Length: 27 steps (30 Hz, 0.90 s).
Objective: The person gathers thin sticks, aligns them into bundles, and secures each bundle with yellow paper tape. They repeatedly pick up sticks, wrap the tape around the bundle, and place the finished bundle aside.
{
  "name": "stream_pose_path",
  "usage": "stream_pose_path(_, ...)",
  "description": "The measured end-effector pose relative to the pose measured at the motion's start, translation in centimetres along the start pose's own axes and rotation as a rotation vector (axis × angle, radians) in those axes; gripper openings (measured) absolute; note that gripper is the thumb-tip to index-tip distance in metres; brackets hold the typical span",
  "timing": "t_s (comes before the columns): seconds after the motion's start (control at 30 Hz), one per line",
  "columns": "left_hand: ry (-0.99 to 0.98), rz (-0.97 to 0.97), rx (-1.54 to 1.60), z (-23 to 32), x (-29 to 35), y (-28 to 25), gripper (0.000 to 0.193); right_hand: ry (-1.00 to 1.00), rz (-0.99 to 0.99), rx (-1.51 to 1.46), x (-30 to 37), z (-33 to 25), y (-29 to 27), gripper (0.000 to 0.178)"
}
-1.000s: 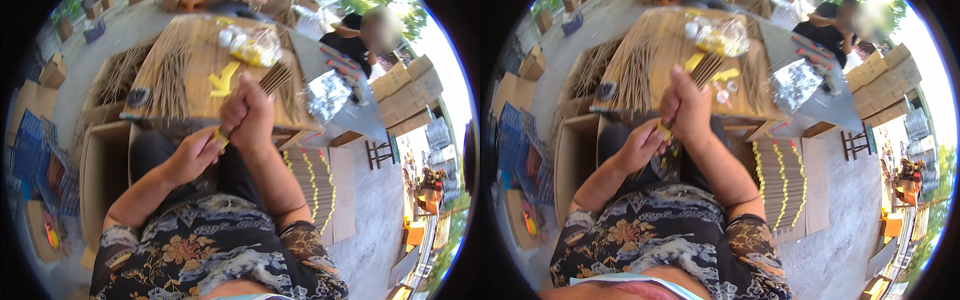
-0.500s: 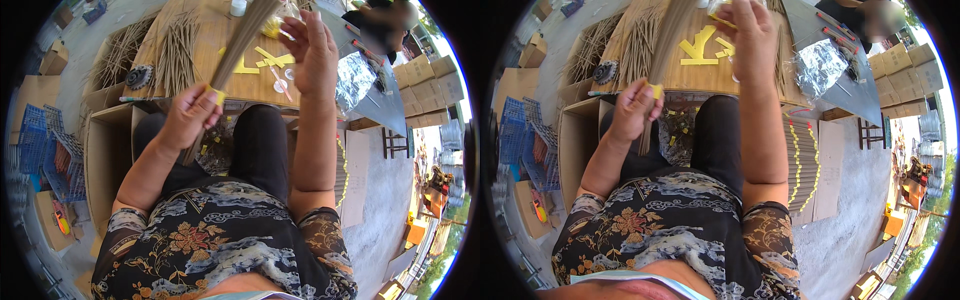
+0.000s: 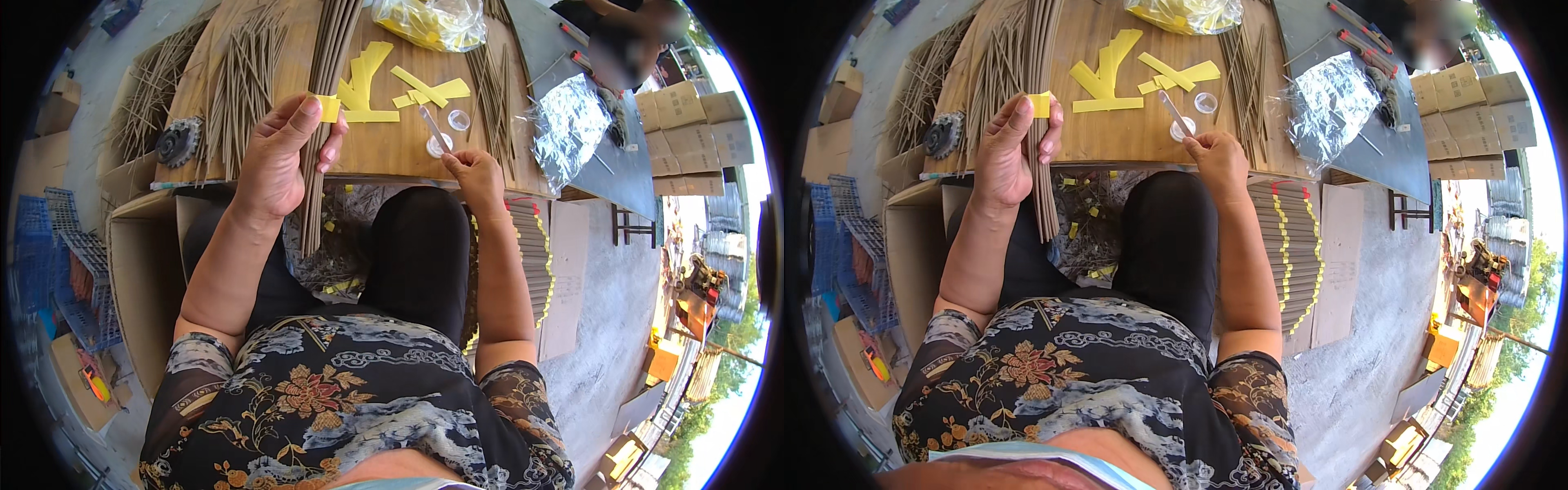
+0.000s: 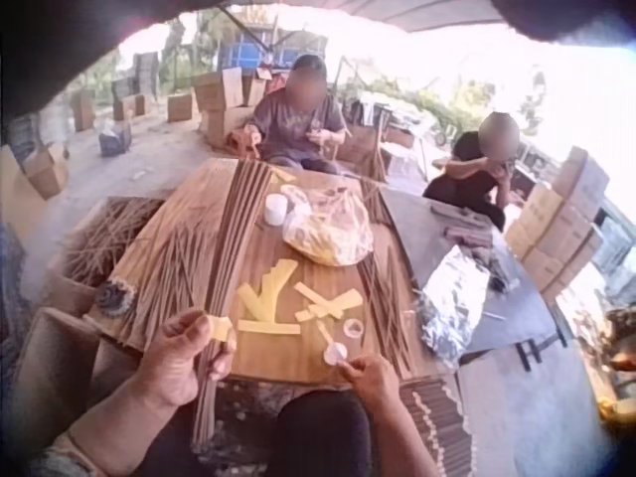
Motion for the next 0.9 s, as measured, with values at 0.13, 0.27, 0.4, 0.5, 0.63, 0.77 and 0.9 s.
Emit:
stream_pose_path(0.13,-0.048,0.002,0.075,-2.0,-1.1,-0.8,0.025,0.012,0.1,-0.484,1.3,-1.4,-1.8,0.017)
stream_pose_path(0.27,-0.125,0.029,0.179,-3.8,-1.8,-1.5,0.023,-0.023,0.154,-0.273,4.4,-4.2,-5.5,0.018)
stream_pose_path(0.4,-0.177,0.024,0.221,-5.6,-1.9,-2.3,0.024,-0.323,0.218,0.158,5.0,-5.0,-5.5,0.016)
stream_pose_path(0.5,-0.183,0.03,0.231,-5.9,-1.9,-2.1,0.023,-0.349,0.19,0.284,4.5,-5.6,-4.6,0.016)
stream_pose_path(0.63,-0.18,0.026,0.239,-6.2,-1.9,-2.1,0.022,-0.423,0.16,0.351,3.6,-5.6,-3.6,0.015)
stream_pose_path(0.77,-0.199,0.047,0.245,-6.3,-1.8,-2.2,0.021,-0.435,0.158,0.312,3.0,-5.6,-3.2,0.013)
stream_pose_path(0.9,-0.181,0.036,0.218,-6.3,-1.7,-2.3,0.026,-0.334,0.153,0.156,2.9,-5.5,-3.4,0.012)
Point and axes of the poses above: each hand's wrist, its own x-axis away from the middle knuckle, its own y-axis out of the palm, z = x × y, the point moved 5 cm from there along -x, towards the middle knuckle, and after that the axes turned 5 degrees about -x, right-handed, at the moved point
